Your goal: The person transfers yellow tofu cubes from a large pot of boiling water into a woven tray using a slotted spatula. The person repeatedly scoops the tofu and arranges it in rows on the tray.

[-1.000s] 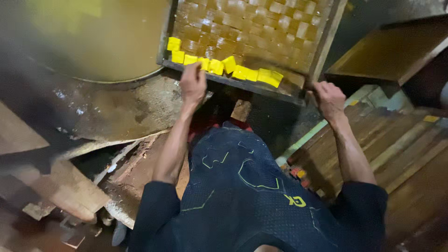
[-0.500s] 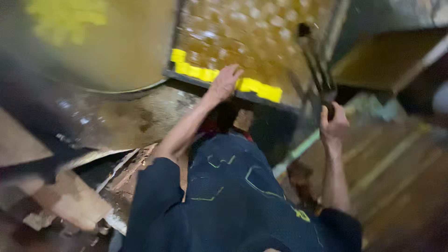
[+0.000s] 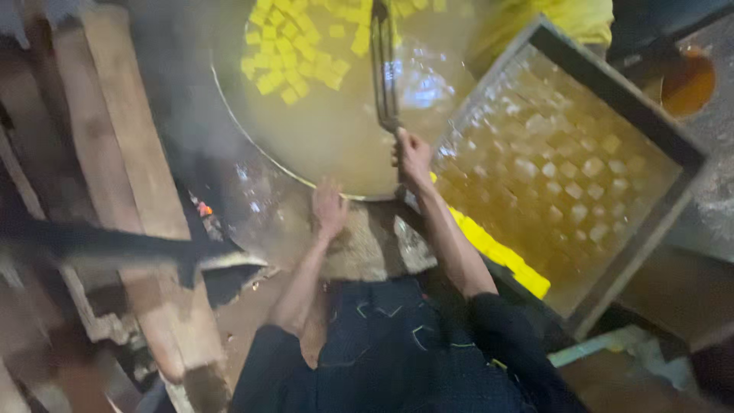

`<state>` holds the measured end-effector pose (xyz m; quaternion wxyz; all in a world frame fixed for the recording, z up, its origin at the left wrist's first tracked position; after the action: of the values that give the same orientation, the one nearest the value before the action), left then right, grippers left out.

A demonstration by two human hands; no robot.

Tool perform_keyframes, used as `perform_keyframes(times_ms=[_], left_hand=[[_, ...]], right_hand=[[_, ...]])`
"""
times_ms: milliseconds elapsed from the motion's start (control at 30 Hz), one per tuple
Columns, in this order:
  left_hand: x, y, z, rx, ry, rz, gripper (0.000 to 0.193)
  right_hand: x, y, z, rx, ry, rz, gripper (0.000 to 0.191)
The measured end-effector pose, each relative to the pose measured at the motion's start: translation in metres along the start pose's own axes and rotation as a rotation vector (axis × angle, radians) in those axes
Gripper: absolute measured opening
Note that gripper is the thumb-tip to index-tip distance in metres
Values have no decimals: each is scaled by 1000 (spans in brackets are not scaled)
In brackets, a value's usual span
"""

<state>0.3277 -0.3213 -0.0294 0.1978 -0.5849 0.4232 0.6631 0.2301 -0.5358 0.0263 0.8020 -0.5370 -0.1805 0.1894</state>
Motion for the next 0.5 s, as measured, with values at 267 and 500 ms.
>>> perform_keyframes(times_ms=[267,500], left_hand=[[39,-41,-25,-21,-193,38,65],[76,-52,-20,-89,-291,135,58]], right_hand=[[119,36,-163,294,43,76,38],[130,57,-271,132,245,430,42]])
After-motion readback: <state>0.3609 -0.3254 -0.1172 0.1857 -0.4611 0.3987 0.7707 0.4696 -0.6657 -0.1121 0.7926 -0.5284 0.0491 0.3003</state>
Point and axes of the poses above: each hand's wrist, its own z-axis away from the middle knuckle, its own x-axis out of the palm, y = z × x, the point moved 7 cm from there along -z, towards the middle knuckle, and after that the axes turned 6 degrees about -z, right-handed, at the moved point
